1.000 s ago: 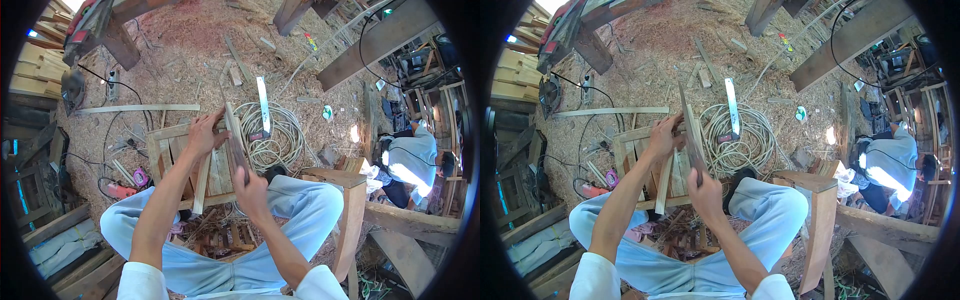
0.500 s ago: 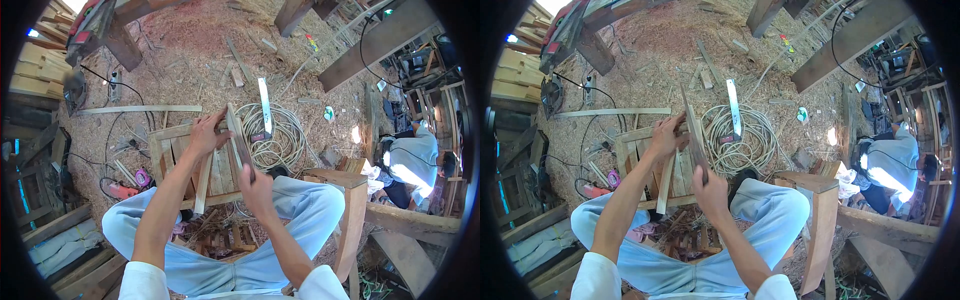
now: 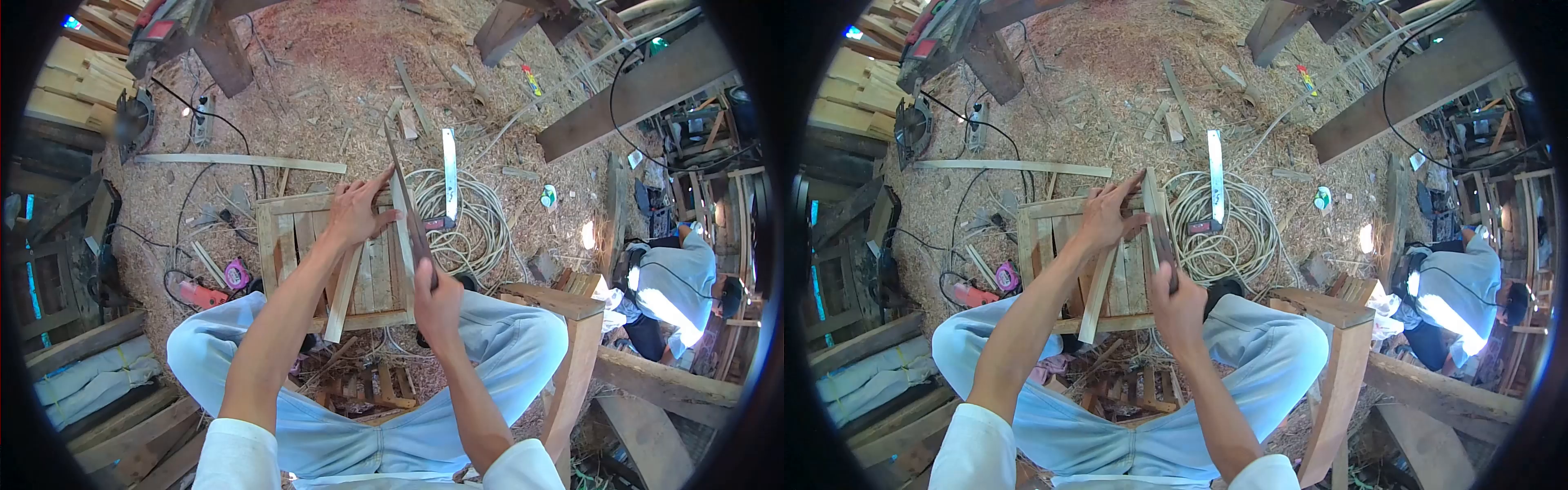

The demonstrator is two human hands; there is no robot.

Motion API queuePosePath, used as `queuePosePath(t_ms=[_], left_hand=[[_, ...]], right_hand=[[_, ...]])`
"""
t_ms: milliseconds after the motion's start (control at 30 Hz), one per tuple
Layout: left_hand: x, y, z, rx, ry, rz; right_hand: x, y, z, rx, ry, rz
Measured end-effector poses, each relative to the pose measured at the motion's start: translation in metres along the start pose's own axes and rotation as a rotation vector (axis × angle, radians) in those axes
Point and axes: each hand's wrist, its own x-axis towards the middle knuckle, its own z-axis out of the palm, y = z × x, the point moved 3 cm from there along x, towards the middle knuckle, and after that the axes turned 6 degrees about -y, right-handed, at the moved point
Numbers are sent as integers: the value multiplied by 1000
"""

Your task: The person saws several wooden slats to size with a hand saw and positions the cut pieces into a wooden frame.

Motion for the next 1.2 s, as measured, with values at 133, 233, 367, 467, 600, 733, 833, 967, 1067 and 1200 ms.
queuePosePath(t_ms=[133,233,367,467,600,733,833,967,1067,1200], left_hand=[[0,-6,6,-41,37,8],[2,-11,10,-53,80,8],[3,-12,9,-28,41,22],[5,-16,10,-9,49,54],[4,-12,7,-41,19,10],[6,-12,6,-80,-10,-29],[9,-13,7,-110,-24,-64],[4,-1,7,10,-74,-95],[13,-5,15,93,-150,-80],[-7,5,16,126,154,-137]], right_hand=[[-55,14,-11,-12,-24,73],[-49,12,-8,-26,-15,90],[10,2,13,-68,9,-44],[39,-7,20,-85,11,-65],[43,-4,18,-48,1,-36],[36,-3,13,-61,-20,-49],[4,3,2,-58,-15,-45],[-32,32,-17,81,67,115],[-27,52,-13,208,89,173],[-28,37,-7,83,71,55]])
